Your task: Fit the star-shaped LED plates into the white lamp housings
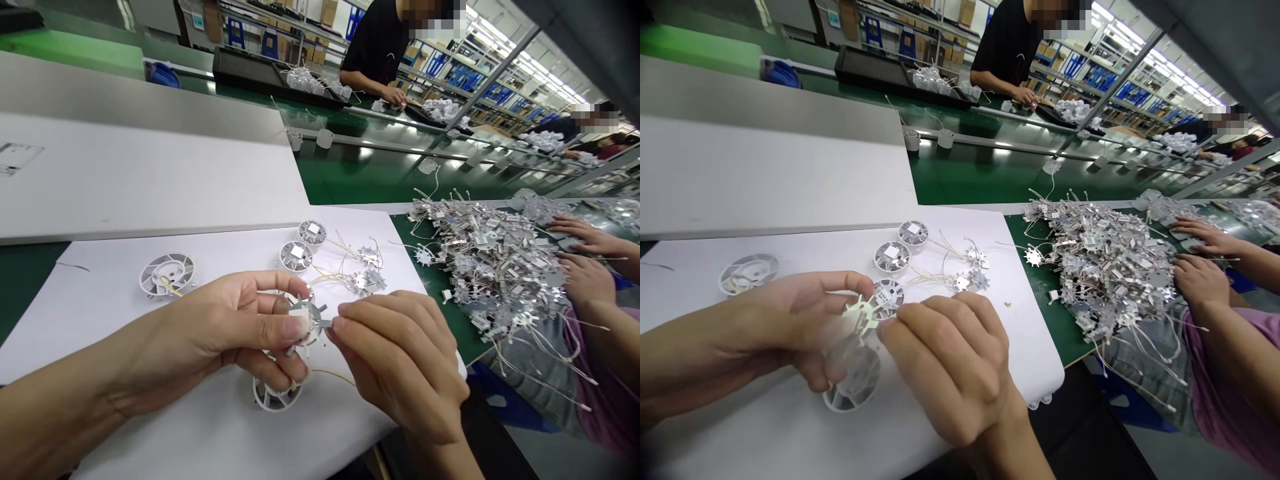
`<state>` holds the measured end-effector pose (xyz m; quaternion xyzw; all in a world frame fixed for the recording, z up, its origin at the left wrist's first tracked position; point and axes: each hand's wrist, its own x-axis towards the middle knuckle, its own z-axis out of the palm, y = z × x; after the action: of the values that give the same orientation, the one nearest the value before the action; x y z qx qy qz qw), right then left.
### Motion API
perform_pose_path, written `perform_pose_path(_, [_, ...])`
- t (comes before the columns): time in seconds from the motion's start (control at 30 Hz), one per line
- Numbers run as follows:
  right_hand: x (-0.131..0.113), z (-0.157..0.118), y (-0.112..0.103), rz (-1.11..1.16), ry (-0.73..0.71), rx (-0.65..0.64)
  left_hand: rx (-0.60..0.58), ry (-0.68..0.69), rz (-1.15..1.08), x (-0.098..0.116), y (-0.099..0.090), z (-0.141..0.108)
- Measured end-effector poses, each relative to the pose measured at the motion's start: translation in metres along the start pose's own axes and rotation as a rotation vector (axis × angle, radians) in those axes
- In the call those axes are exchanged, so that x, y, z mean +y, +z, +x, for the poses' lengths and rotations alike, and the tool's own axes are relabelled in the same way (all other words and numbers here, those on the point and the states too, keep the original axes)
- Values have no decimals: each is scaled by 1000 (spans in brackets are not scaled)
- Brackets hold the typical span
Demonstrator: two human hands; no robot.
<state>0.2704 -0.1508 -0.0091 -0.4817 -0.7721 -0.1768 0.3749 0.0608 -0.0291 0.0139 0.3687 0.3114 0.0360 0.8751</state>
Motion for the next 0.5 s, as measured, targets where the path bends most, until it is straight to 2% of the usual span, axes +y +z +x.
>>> perform_pose_path(0.23, [-1,-7,4,-16,21,10,-64,-24,31,-2,1,-2])
perform_pose_path(0.4, [-5,-10,6,-54,-22,37,-52,-28,51,-2,3,-2])
perform_pose_path(0.43, [-6,-8,7,18,13,54,-42,-11,46,-1,4,-2])
perform_pose_path(0.5, [-6,-2,7,284,224,34,-3,46,64,4,5,-2])
